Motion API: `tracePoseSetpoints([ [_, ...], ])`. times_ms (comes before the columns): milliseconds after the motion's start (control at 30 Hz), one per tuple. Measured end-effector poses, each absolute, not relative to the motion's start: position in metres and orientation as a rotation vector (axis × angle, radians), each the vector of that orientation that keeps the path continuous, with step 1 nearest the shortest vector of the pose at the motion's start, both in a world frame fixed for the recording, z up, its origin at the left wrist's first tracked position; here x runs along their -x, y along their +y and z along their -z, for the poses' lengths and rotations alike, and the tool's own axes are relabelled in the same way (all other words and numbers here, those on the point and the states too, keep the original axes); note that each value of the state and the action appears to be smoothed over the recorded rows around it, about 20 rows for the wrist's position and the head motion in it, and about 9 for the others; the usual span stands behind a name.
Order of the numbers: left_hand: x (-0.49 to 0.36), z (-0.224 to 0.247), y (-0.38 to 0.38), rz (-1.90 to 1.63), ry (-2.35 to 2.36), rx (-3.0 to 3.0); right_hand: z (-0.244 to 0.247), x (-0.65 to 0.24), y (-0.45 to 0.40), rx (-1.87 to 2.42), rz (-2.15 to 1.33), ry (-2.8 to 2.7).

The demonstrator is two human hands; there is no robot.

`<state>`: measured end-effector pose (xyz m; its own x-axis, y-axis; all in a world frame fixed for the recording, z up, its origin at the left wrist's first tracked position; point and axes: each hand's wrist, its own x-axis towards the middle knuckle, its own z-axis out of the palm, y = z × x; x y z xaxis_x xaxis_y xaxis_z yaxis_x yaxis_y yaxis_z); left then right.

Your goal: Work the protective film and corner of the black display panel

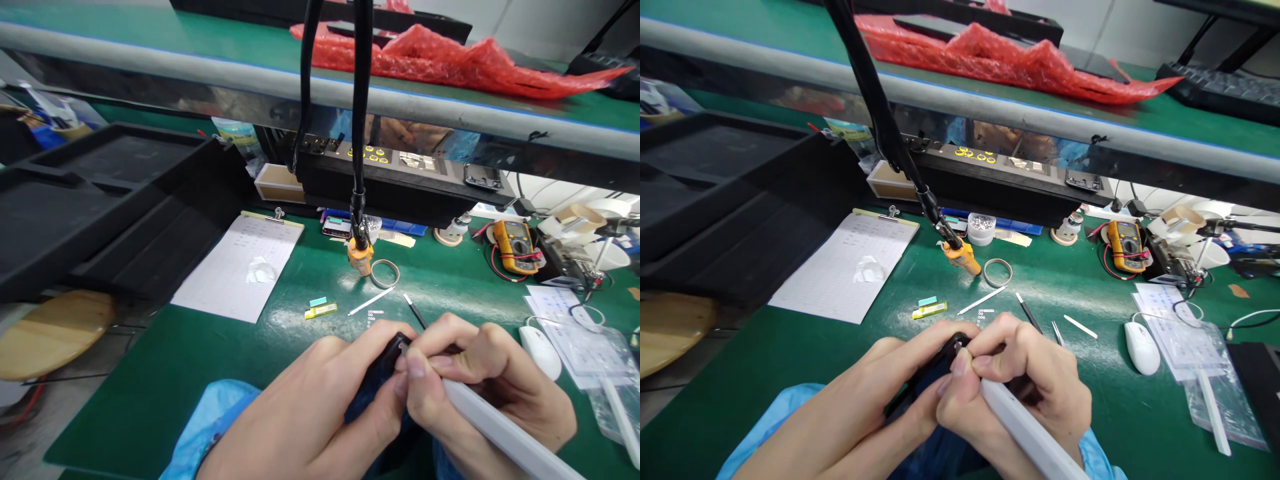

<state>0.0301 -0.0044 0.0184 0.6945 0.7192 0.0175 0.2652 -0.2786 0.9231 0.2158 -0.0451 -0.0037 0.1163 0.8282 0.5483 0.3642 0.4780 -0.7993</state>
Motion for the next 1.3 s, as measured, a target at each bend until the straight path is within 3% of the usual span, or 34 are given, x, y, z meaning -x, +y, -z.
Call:
tracePoseSetpoints([
  [1300,-0.031,-0.021,0.000,-0.582,0.732,-1.829,0.006,-0.214,-0.043,1.061,-0.499,-1.439],
])
